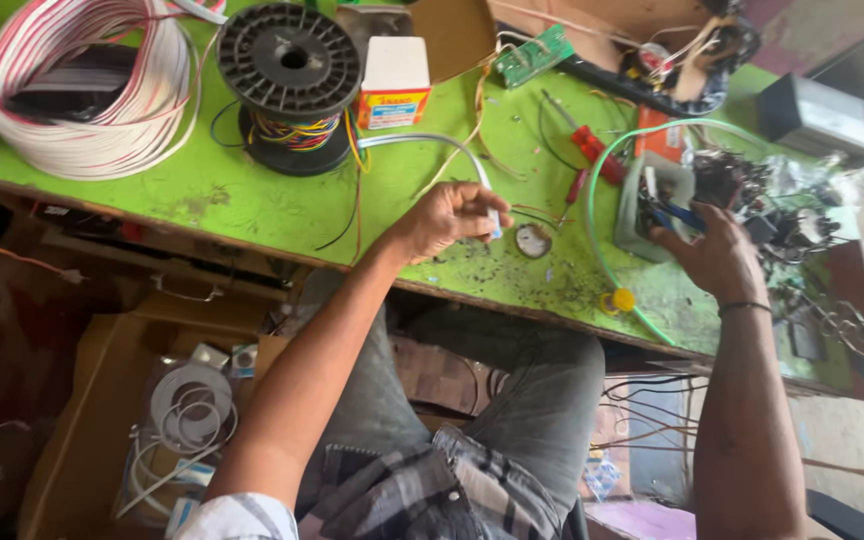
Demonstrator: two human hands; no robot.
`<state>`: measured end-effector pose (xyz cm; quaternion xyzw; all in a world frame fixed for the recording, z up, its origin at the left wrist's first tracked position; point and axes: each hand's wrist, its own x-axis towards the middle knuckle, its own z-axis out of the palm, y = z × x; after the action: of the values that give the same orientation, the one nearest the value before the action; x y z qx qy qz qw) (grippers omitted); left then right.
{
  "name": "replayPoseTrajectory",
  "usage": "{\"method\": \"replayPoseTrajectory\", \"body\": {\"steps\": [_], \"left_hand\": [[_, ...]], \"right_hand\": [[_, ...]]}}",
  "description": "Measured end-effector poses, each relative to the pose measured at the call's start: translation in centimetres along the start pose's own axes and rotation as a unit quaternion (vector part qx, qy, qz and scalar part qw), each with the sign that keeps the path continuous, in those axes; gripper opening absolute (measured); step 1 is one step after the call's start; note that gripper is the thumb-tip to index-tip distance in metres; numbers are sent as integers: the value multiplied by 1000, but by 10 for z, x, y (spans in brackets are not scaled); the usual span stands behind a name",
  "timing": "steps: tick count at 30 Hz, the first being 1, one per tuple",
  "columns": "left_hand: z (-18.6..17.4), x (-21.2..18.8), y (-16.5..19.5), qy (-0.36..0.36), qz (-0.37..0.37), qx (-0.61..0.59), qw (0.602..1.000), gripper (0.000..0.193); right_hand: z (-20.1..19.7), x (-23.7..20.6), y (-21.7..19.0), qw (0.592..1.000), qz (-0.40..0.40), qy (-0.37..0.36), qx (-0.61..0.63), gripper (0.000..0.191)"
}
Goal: The person shapes a pink and white LED strip light on the workbench, solders its connection using a soldering iron, then takes a white and blue strip and uses pliers to trim and work on its ends, handling the strips and small components on the cluttered bench.
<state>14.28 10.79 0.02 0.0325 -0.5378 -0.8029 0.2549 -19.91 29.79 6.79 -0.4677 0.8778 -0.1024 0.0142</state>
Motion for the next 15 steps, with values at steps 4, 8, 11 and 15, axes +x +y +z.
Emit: {"method": "replayPoseTrajectory", "body": {"steps": [4, 8, 11, 15], "left_hand": [[3, 5, 4, 29, 40, 1, 999, 26], [39, -14, 31, 116, 49, 71, 989, 21], [75, -38, 63, 159, 35, 108, 981, 22], [105, -55, 92, 204, 47, 208, 955, 25]], "right_hand": [[-9, -17, -3, 975, -73, 208, -11, 41], [-26, -86, -34, 914, -141, 244, 291, 24], [-26, -126, -86, 969, 57, 23, 240, 21], [-18, -151, -148, 913, -166, 71, 366, 66]]}}
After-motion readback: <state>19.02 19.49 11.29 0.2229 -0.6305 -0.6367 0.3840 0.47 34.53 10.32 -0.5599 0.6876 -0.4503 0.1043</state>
